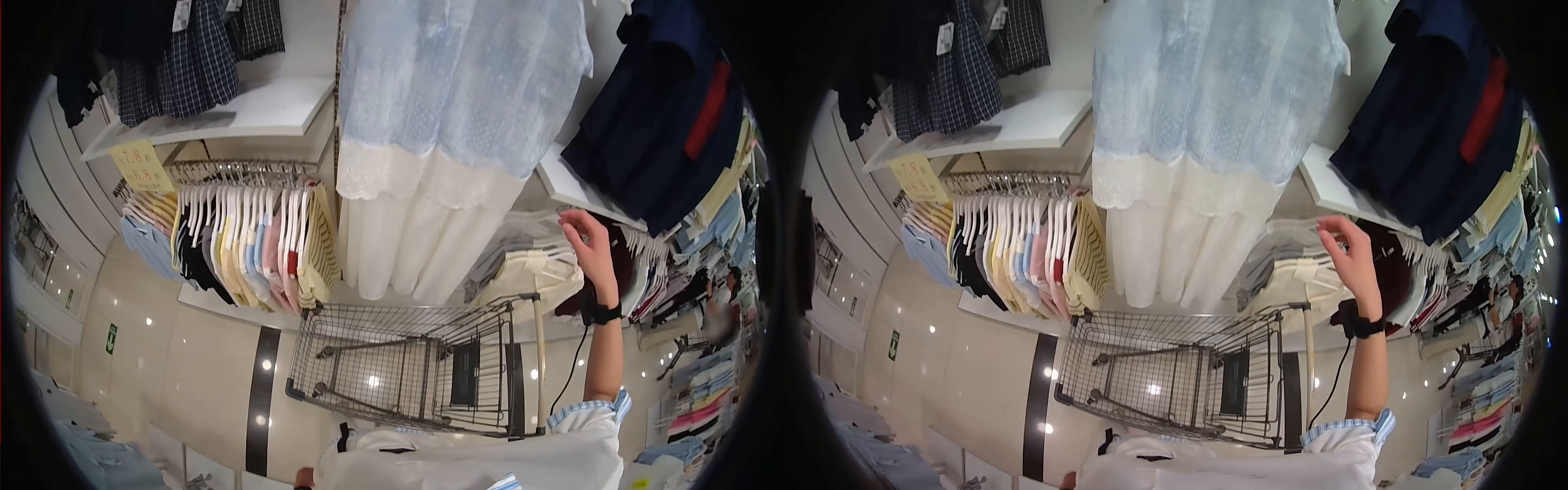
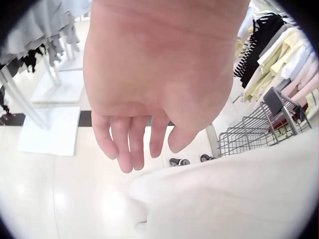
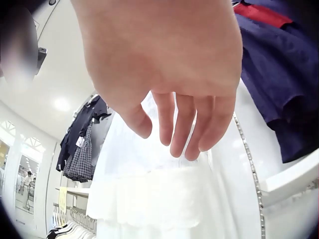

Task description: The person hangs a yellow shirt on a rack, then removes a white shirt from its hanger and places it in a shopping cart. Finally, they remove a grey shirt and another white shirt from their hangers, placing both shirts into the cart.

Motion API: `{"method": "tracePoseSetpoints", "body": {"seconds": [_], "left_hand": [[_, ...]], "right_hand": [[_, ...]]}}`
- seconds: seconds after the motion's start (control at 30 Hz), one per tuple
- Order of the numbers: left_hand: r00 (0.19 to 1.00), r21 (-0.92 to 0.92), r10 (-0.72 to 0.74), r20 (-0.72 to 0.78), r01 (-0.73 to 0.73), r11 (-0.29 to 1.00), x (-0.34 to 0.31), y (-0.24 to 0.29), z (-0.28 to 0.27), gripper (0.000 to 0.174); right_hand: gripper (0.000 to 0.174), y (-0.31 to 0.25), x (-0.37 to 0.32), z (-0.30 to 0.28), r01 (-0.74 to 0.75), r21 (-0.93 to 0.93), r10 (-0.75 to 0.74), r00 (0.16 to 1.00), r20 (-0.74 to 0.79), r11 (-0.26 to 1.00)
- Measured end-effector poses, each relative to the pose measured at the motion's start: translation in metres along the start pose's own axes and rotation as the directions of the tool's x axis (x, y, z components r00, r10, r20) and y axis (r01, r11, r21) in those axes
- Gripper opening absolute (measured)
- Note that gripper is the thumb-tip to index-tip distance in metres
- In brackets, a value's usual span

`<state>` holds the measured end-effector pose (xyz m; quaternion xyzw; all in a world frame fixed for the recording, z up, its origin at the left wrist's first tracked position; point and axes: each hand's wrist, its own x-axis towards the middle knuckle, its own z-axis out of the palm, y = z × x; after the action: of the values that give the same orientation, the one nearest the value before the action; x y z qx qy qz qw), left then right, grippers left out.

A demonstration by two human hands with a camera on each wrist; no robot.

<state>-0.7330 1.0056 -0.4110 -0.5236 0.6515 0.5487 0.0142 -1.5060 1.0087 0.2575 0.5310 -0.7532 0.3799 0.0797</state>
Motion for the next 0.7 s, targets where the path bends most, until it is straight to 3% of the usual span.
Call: {"method": "tracePoseSetpoints", "body": {"seconds": [0.2,0.27,0.47,0.7], "left_hand": [[0.989,-0.106,0.142,-0.040,-0.146,0.984,0.108,0.074,0.018,0.018],[0.980,-0.151,0.190,-0.054,-0.196,0.969,0.144,0.097,0.026,0.018],[0.971,-0.301,0.234,-0.057,-0.240,0.923,0.164,0.132,0.067,0.019],[0.948,-0.380,0.313,-0.051,-0.308,0.872,0.194,0.188,0.056,0.019]], "right_hand": [[0.018,-0.023,0.072,-0.004,0.141,0.037,-0.133,0.976,-0.174,0.989],[0.017,-0.032,0.091,-0.010,0.172,-0.040,-0.176,0.964,-0.199,0.984],[0.017,-0.060,0.122,-0.016,0.224,-0.098,-0.244,0.921,-0.304,0.970],[0.019,-0.067,0.174,-0.044,0.270,-0.217,-0.341,0.827,-0.447,0.938]]}}
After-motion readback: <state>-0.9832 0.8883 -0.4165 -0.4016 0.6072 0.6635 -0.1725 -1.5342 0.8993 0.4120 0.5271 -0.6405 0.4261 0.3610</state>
